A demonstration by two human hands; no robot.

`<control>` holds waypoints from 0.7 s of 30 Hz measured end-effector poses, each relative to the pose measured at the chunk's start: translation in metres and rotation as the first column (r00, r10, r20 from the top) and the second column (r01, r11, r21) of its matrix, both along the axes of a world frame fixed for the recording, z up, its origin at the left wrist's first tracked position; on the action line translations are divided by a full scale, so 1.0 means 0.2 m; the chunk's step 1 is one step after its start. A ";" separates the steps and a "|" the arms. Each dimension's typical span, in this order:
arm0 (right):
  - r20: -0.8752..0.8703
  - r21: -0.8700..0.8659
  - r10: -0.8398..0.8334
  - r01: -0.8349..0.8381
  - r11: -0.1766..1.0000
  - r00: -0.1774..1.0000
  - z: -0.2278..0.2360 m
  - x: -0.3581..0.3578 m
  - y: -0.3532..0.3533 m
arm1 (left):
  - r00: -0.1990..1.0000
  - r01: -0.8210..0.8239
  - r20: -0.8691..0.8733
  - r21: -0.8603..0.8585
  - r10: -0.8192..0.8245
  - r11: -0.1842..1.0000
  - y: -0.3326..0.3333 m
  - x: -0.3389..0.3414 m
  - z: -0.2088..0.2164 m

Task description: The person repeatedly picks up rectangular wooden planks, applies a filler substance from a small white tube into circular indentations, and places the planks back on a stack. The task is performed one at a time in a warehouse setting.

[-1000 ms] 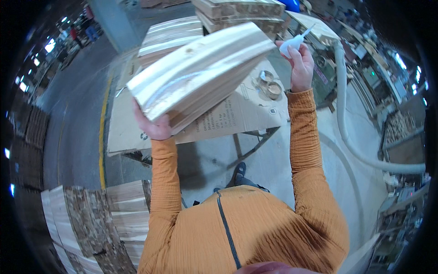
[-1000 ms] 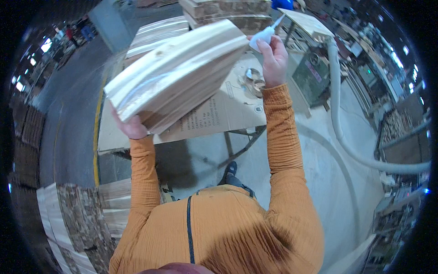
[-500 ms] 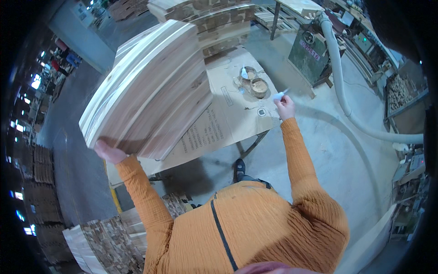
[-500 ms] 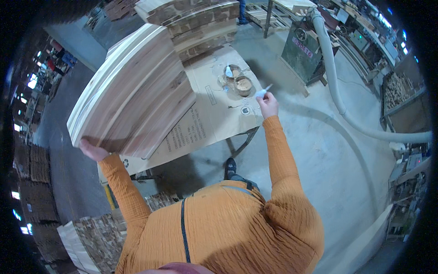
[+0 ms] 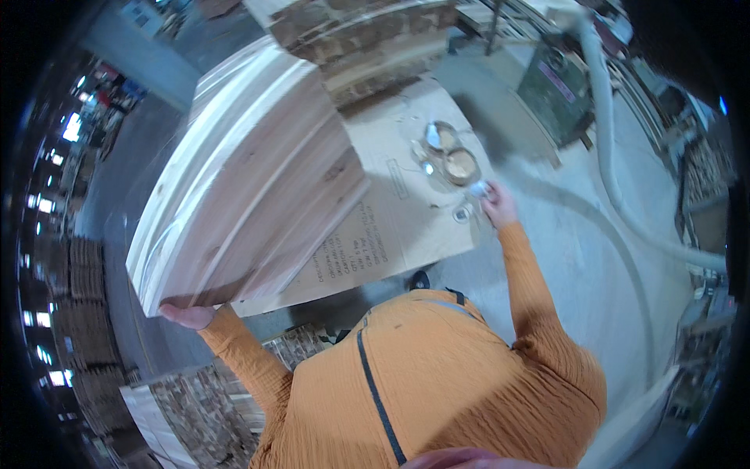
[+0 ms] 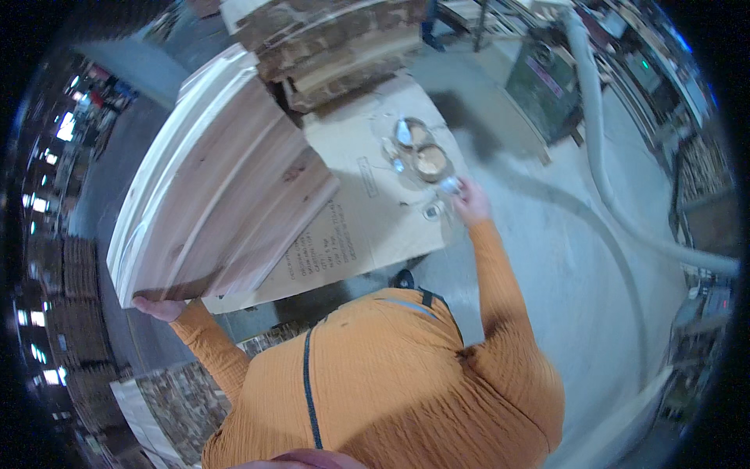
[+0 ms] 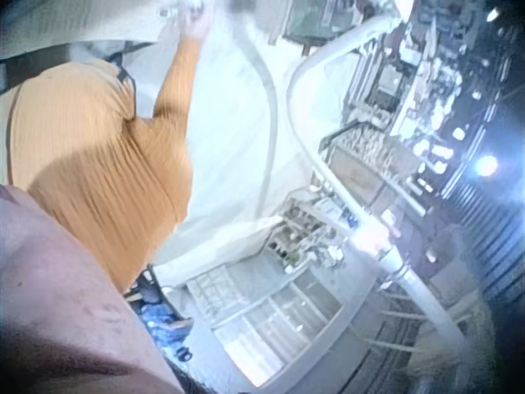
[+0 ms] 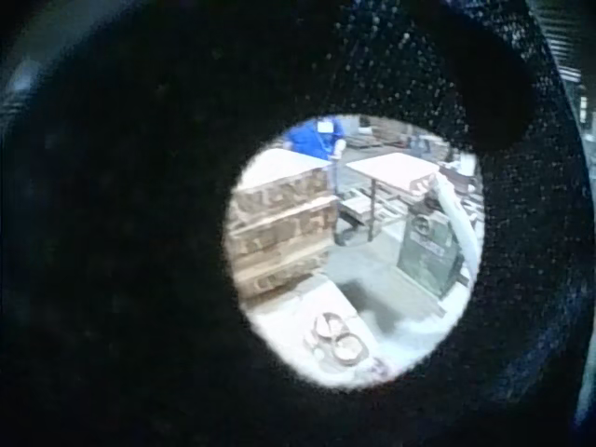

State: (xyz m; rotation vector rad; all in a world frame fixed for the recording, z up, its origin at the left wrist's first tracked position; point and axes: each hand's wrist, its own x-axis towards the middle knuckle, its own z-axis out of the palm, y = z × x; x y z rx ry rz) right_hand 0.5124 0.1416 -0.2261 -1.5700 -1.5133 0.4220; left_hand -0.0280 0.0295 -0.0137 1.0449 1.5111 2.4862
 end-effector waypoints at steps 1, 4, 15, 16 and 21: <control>-0.006 0.057 -0.022 0.022 0.998 1.000 0.05 0.03 -0.04 | 0.999 0.021 0.024 0.006 -0.021 1.000 -0.03 -0.05 -0.04; 0.096 0.184 0.022 -0.039 0.982 0.995 0.24 0.10 -0.07 | 0.982 0.155 0.096 0.074 -0.162 0.985 -0.08 -0.16 -0.26; -0.681 0.417 0.725 -0.759 0.500 0.103 0.81 -1.01 0.66 | 0.955 -0.100 0.240 -0.299 0.177 0.949 -0.17 -0.19 -0.79; -0.685 0.450 0.727 -0.758 0.473 0.047 0.83 -1.08 0.74 | 0.814 0.066 0.569 -0.287 0.115 0.956 -0.18 -0.15 -0.81; -0.802 0.287 0.589 -0.802 0.523 0.098 0.73 -1.18 0.92 | 0.827 0.363 0.560 -0.603 0.053 0.710 -0.42 0.06 -0.98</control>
